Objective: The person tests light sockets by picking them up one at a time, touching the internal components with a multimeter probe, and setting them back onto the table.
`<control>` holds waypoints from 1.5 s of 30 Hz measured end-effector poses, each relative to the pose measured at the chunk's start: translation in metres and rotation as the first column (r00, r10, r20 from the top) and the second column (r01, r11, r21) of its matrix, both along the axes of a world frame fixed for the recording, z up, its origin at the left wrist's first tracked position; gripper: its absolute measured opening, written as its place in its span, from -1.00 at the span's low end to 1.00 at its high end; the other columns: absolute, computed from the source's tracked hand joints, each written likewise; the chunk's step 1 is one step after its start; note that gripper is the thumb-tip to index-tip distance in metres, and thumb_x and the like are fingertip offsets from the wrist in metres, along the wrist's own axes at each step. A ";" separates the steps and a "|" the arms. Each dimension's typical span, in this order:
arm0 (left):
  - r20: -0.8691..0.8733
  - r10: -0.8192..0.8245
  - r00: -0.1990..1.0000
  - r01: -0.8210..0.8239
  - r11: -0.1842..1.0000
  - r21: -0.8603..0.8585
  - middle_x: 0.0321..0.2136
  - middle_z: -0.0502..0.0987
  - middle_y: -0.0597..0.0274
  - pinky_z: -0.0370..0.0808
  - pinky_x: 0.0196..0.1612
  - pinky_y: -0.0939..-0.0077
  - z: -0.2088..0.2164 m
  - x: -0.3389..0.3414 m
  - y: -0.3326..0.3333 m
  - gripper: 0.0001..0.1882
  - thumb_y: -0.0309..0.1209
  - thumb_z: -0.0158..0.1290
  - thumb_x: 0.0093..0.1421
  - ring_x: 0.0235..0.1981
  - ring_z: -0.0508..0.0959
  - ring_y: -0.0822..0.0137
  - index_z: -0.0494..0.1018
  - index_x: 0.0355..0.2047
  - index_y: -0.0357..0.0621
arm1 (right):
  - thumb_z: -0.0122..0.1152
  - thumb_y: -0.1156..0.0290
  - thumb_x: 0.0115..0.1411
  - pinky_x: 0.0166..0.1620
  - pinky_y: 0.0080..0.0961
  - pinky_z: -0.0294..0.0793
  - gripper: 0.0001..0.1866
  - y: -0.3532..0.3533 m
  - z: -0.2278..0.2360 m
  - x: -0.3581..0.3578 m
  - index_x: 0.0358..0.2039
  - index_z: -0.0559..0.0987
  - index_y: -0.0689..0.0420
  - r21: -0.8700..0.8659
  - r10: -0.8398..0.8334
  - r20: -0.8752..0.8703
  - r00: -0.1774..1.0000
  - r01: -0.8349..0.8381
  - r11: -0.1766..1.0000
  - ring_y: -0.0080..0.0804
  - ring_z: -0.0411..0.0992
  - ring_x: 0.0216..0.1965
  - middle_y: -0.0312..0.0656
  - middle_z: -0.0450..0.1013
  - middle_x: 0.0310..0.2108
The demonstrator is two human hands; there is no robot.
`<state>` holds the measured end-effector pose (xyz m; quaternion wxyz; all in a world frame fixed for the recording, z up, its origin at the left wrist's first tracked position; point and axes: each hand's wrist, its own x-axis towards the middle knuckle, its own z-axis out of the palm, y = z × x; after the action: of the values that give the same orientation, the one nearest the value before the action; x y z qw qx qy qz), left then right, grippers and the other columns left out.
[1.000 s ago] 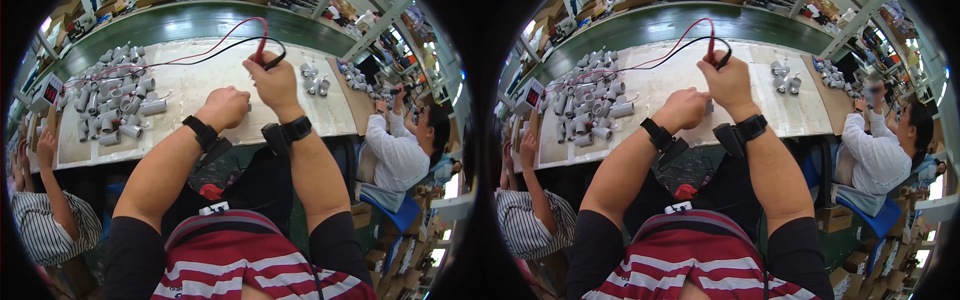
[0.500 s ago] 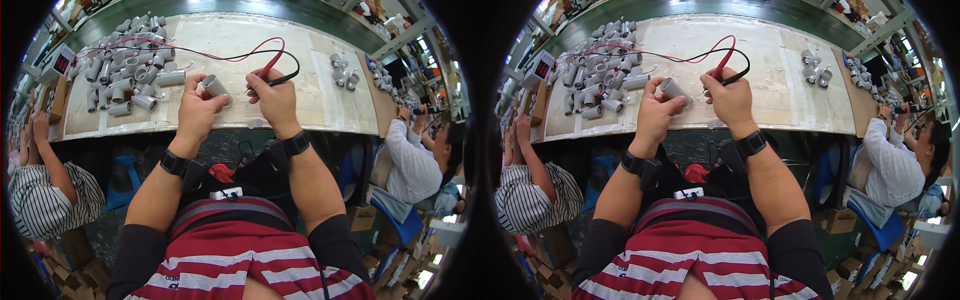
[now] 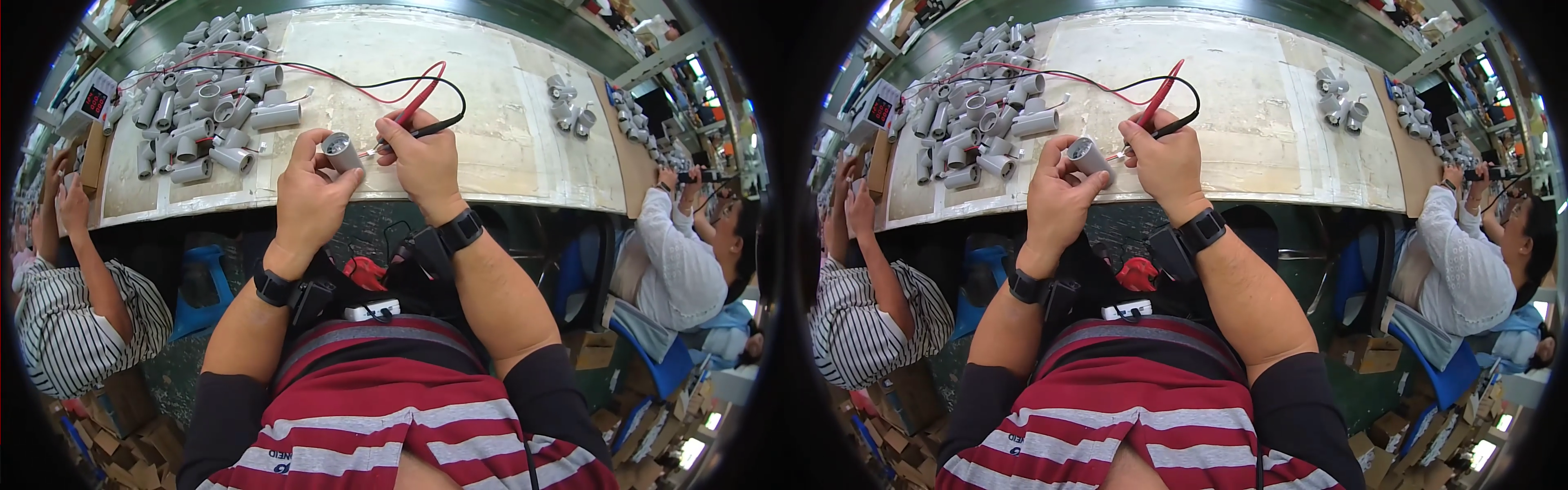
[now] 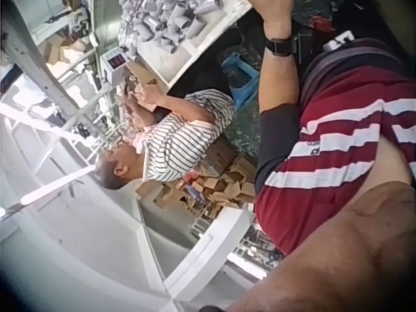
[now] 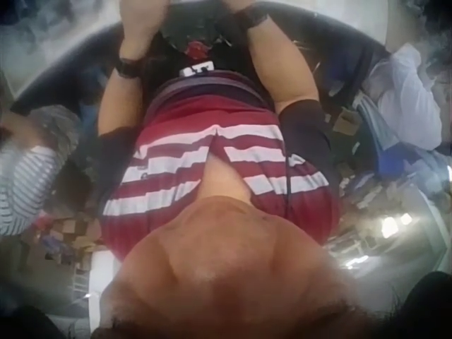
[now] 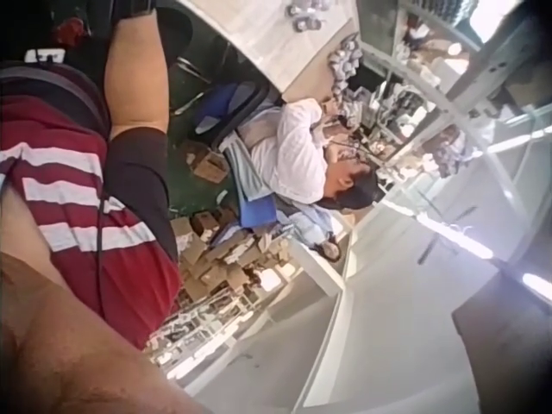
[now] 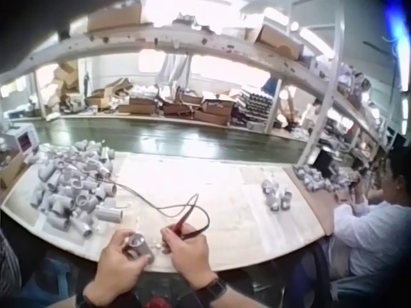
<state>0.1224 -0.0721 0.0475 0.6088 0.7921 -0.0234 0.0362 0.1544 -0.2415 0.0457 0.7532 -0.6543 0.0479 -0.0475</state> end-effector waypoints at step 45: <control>0.110 -0.253 0.961 0.268 0.950 -0.160 0.01 0.54 0.20 0.49 0.00 0.55 -0.052 0.021 0.023 -0.40 -0.66 0.11 0.31 -0.07 0.55 0.43 0.27 0.35 -0.18 | 0.33 0.40 0.07 -0.29 -0.18 0.54 -0.83 0.017 -0.025 0.004 -0.45 0.58 0.26 -0.334 -0.079 0.350 0.933 0.204 0.920 0.12 0.55 -0.42 0.13 0.53 -0.52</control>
<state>0.1433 -0.0494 -0.0041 0.6732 0.7238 -0.1515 -0.0077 0.1586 -0.2241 0.0207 0.6104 -0.7600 -0.0407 -0.2194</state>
